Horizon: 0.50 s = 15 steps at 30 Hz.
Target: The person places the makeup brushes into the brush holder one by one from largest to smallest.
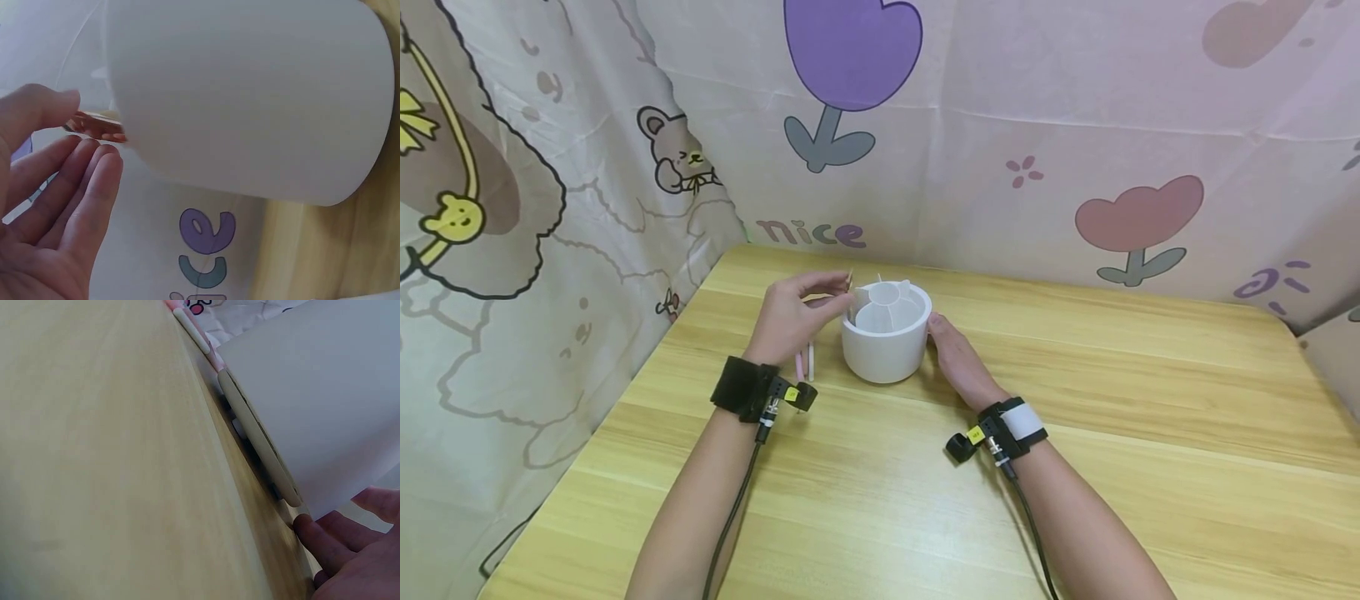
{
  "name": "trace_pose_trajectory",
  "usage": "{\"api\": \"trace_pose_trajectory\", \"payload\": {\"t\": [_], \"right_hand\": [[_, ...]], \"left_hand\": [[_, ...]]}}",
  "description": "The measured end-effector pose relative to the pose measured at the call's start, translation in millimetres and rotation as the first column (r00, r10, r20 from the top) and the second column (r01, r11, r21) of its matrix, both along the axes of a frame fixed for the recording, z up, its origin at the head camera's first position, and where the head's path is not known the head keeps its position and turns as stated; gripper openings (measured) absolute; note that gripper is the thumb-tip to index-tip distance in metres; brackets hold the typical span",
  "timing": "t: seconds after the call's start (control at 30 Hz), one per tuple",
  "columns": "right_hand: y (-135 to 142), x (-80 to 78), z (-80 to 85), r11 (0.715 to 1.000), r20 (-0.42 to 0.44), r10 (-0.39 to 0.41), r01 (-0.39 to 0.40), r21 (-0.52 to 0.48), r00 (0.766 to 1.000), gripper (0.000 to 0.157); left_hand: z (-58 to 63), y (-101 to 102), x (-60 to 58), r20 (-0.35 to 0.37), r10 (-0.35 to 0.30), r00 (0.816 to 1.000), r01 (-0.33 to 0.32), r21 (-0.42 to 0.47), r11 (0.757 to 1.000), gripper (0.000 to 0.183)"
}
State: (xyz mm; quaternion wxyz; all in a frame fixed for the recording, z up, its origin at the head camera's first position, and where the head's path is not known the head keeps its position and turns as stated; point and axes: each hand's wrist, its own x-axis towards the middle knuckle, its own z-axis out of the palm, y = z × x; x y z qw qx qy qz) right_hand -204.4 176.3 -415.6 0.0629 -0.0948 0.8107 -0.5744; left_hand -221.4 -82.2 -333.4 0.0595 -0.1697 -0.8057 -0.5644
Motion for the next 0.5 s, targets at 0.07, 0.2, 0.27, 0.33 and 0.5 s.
{"api": "trace_pose_trajectory", "payload": {"t": [0.07,0.2,0.27,0.33,0.5], "right_hand": [[-0.1,0.0,-0.2,1.0,0.004,-0.005,0.005,0.008,1.0,0.075],[0.1,-0.6,-0.9,1.0,0.001,-0.002,0.002,0.011,1.0,0.075],[0.2,-0.8,-1.2,1.0,-0.002,0.003,-0.003,0.004,1.0,0.075],[0.3,-1.0,-1.3,1.0,-0.002,0.006,-0.006,-0.002,1.0,0.075],[-0.3,-0.7,-0.5,1.0,0.007,0.0,0.0,0.004,1.0,0.076]], "left_hand": [[0.9,-1.7,-0.2,-0.015,0.008,1.0,-0.008,0.012,1.0,0.036],[2.5,-4.0,-0.6,-0.013,0.022,1.0,-0.021,0.011,1.0,0.036],[3.2,-5.7,-0.7,-0.011,0.035,0.999,-0.035,-0.004,0.999,0.037],[3.8,-7.9,-0.8,-0.014,0.05,0.999,-0.05,-0.028,0.998,0.037],[4.5,-14.0,-1.2,-0.038,0.07,0.997,-0.073,-0.078,0.994,0.037]]}}
